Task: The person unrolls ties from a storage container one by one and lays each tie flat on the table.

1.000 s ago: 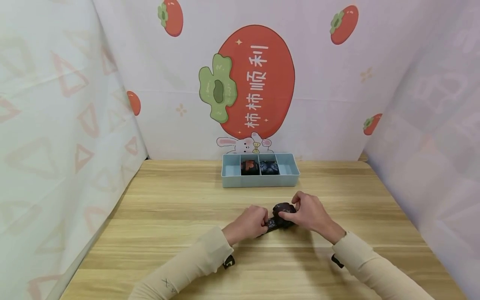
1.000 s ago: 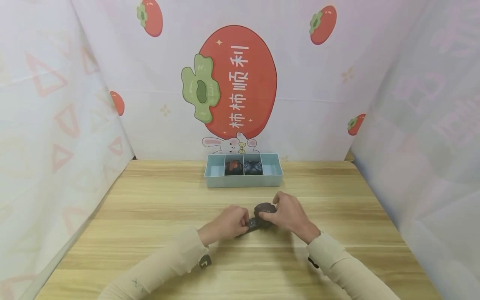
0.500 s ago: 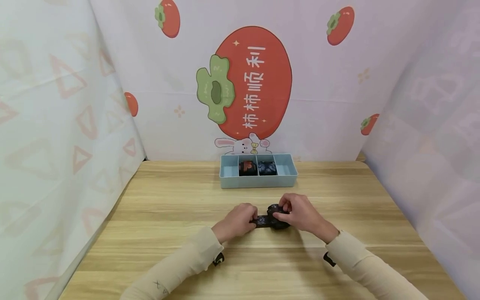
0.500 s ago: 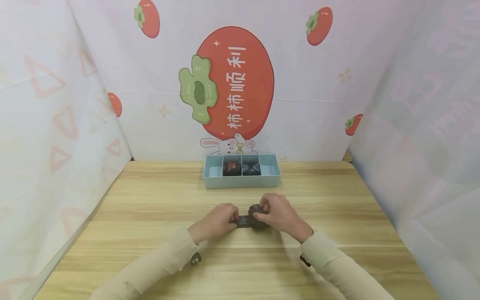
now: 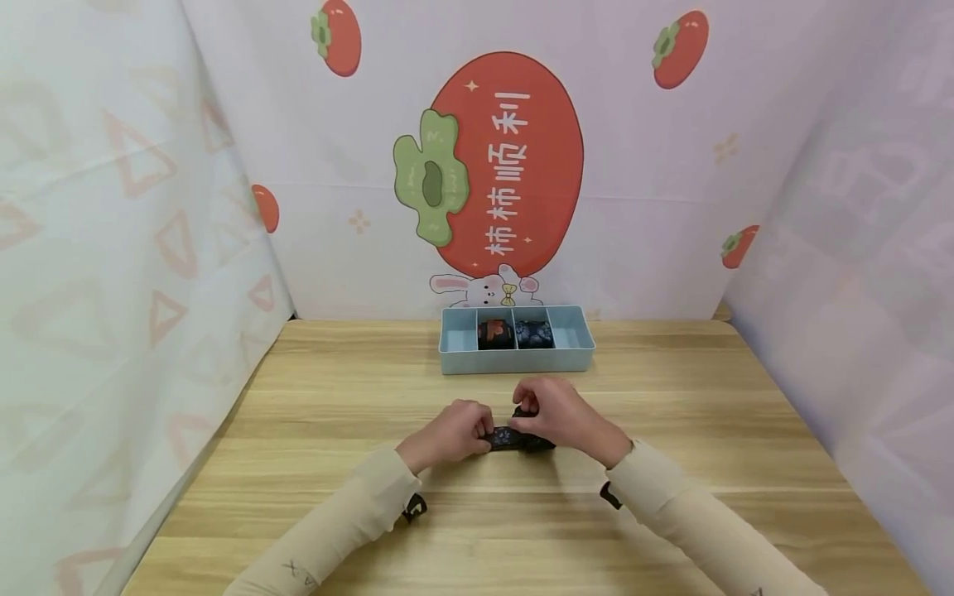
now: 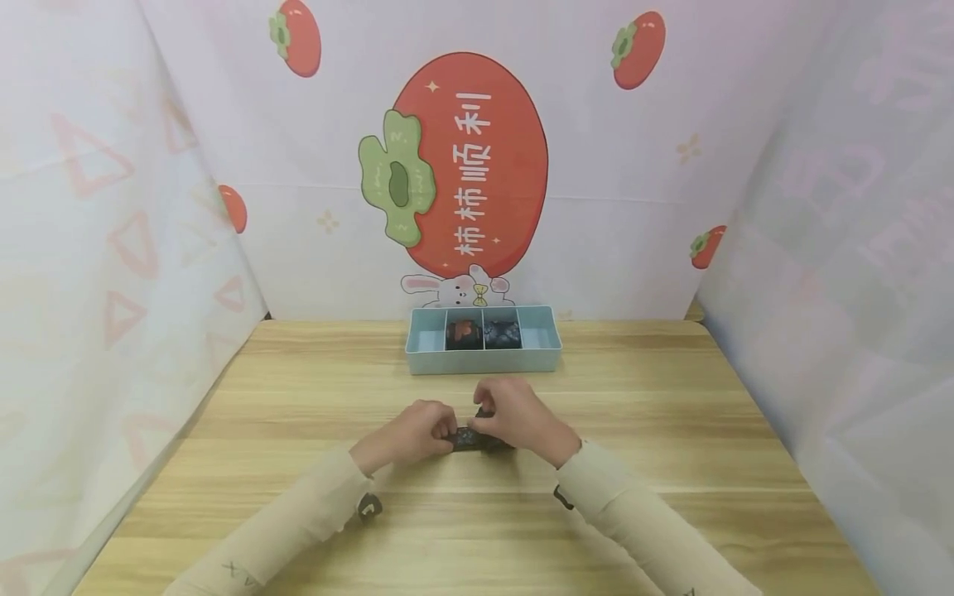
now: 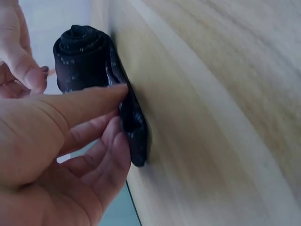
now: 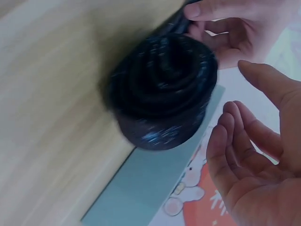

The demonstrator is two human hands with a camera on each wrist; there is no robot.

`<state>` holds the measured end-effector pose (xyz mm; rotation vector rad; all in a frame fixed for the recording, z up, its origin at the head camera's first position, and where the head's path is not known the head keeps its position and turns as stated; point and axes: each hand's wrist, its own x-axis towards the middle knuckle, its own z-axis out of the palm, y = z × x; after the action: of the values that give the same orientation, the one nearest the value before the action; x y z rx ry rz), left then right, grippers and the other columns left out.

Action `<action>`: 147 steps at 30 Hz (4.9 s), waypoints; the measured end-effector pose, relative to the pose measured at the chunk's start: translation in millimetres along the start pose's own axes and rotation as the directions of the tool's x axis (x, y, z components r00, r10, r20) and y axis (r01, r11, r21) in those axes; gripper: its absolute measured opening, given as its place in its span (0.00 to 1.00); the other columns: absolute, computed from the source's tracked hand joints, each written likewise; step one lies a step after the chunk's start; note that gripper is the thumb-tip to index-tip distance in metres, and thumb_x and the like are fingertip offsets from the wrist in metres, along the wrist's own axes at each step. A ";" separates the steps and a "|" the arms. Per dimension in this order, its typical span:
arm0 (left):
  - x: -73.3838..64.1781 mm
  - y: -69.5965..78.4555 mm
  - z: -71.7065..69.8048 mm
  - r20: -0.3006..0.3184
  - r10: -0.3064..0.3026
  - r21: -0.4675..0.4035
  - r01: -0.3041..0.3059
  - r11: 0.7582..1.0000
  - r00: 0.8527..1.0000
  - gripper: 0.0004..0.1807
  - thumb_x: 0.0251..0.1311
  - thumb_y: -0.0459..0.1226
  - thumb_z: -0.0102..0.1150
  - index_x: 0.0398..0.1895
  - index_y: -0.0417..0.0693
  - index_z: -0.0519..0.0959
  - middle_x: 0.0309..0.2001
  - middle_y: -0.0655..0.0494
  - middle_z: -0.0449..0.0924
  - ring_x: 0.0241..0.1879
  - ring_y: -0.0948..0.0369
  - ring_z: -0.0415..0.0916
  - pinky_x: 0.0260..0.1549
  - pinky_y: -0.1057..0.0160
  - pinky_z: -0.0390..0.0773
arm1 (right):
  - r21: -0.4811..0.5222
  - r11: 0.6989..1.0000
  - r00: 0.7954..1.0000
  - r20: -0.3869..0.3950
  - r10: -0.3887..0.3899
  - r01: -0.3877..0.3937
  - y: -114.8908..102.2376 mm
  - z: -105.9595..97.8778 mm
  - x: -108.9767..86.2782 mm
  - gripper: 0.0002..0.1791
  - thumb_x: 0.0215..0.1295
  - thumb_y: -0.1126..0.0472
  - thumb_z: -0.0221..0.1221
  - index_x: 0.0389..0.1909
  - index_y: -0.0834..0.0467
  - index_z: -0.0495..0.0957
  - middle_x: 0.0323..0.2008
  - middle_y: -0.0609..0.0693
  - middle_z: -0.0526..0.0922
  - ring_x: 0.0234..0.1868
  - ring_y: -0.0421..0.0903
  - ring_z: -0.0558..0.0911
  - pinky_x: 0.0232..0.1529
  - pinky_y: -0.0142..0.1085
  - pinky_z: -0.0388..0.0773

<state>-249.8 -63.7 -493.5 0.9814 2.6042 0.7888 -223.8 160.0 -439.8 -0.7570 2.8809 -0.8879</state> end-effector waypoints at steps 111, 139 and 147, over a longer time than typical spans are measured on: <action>-29.7 -36.3 -25.1 0.088 -0.085 -0.102 0.094 0.990 0.992 0.12 0.59 0.28 0.75 0.44 0.43 0.83 0.39 0.56 0.82 0.40 0.63 0.77 0.44 0.64 0.82 | -0.176 0.983 0.998 -0.046 0.044 -0.052 61.9 -49.5 -66.4 0.09 0.60 0.61 0.76 0.37 0.57 0.86 0.34 0.45 0.84 0.35 0.41 0.82 0.36 0.35 0.82; -66.6 -56.0 -41.4 0.071 -0.072 -0.127 0.081 0.989 0.995 0.13 0.57 0.27 0.75 0.43 0.42 0.82 0.37 0.54 0.82 0.37 0.64 0.76 0.40 0.68 0.80 | -0.134 0.991 0.998 0.062 -0.001 0.009 55.6 -51.2 -57.5 0.06 0.66 0.62 0.72 0.40 0.57 0.87 0.35 0.44 0.86 0.35 0.36 0.81 0.37 0.35 0.84; -67.3 -56.5 -43.4 0.069 -0.076 -0.142 0.085 0.986 0.995 0.13 0.56 0.26 0.75 0.42 0.41 0.82 0.37 0.54 0.82 0.37 0.64 0.76 0.39 0.69 0.80 | -0.145 0.986 0.989 0.130 -0.068 0.087 37.7 -32.3 -25.0 0.06 0.63 0.67 0.72 0.39 0.62 0.85 0.33 0.49 0.85 0.32 0.36 0.78 0.35 0.32 0.81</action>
<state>-247.6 -161.4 -487.1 0.8412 2.4768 0.8966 -223.9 215.5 -435.8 -0.9087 2.8493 -0.6099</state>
